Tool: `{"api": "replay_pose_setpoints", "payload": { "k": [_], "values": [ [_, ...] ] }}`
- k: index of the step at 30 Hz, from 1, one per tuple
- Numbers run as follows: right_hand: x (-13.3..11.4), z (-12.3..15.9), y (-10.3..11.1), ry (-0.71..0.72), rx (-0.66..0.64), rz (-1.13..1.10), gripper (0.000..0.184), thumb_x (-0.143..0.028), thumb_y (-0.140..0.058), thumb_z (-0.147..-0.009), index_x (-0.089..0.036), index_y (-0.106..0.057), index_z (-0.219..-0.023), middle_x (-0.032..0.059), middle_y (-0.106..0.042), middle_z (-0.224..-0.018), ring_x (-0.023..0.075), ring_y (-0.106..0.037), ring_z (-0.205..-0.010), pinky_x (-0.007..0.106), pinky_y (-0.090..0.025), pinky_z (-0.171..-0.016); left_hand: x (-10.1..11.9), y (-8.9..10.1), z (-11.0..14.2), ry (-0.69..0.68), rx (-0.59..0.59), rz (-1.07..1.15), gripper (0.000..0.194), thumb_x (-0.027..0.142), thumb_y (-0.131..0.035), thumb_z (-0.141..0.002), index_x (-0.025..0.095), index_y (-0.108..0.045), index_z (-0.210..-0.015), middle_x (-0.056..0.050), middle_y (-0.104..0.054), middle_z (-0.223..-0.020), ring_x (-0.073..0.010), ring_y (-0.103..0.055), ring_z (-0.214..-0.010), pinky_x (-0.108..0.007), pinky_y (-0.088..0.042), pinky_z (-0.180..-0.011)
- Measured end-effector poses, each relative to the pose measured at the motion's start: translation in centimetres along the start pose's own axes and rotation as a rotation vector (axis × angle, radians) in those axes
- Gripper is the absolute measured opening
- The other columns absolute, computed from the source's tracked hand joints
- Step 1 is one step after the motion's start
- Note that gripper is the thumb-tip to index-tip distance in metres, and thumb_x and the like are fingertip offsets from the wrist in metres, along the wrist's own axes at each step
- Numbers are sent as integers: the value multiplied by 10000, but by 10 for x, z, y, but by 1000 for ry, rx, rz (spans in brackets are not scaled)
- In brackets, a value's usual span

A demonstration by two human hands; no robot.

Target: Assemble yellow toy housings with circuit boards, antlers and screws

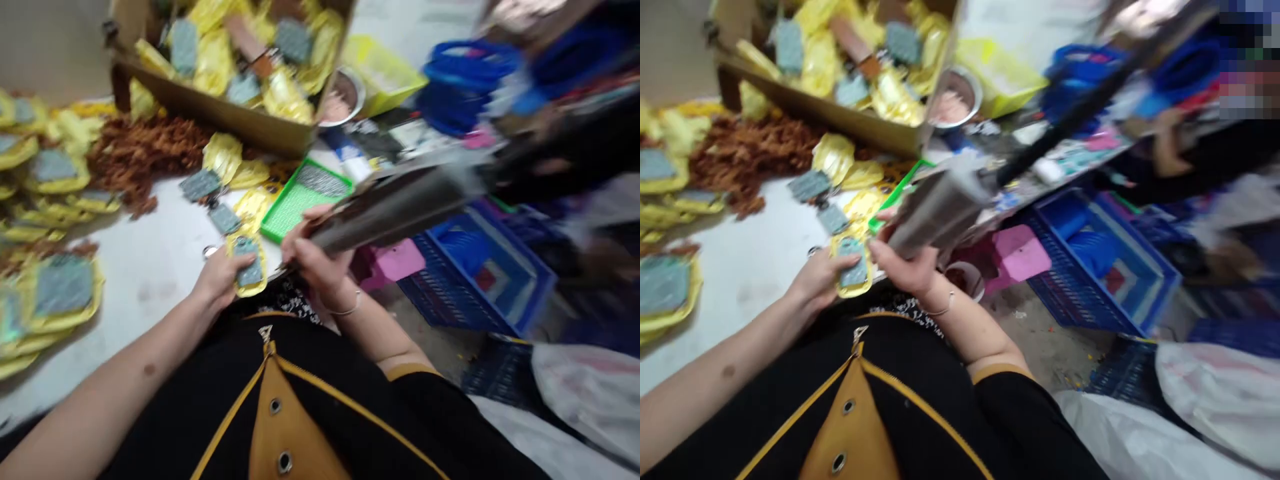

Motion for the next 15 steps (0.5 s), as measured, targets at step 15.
{"api": "replay_pose_setpoints", "payload": {
  "k": [15],
  "values": [
    [19, -6, -7, -310, -62, 127, 351, -469, -841, -664, -230, -584, -656, -5, -607, -673, 154, -623, -668, 322, -584, -675, 12, -5, -5, -49, -62, -191, 675, 224, -829, -572, 348, -646, -1211, -13, -791, -1039, -358, -721, -1051, -478, -641, -846]
  ]
}}
Point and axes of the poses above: each hand's wrist, its own z-axis away from the middle knuckle, its own y-axis out of the back of the hand, x = y × z, the point moved 3 cm from there along -z, towards the middle knuckle
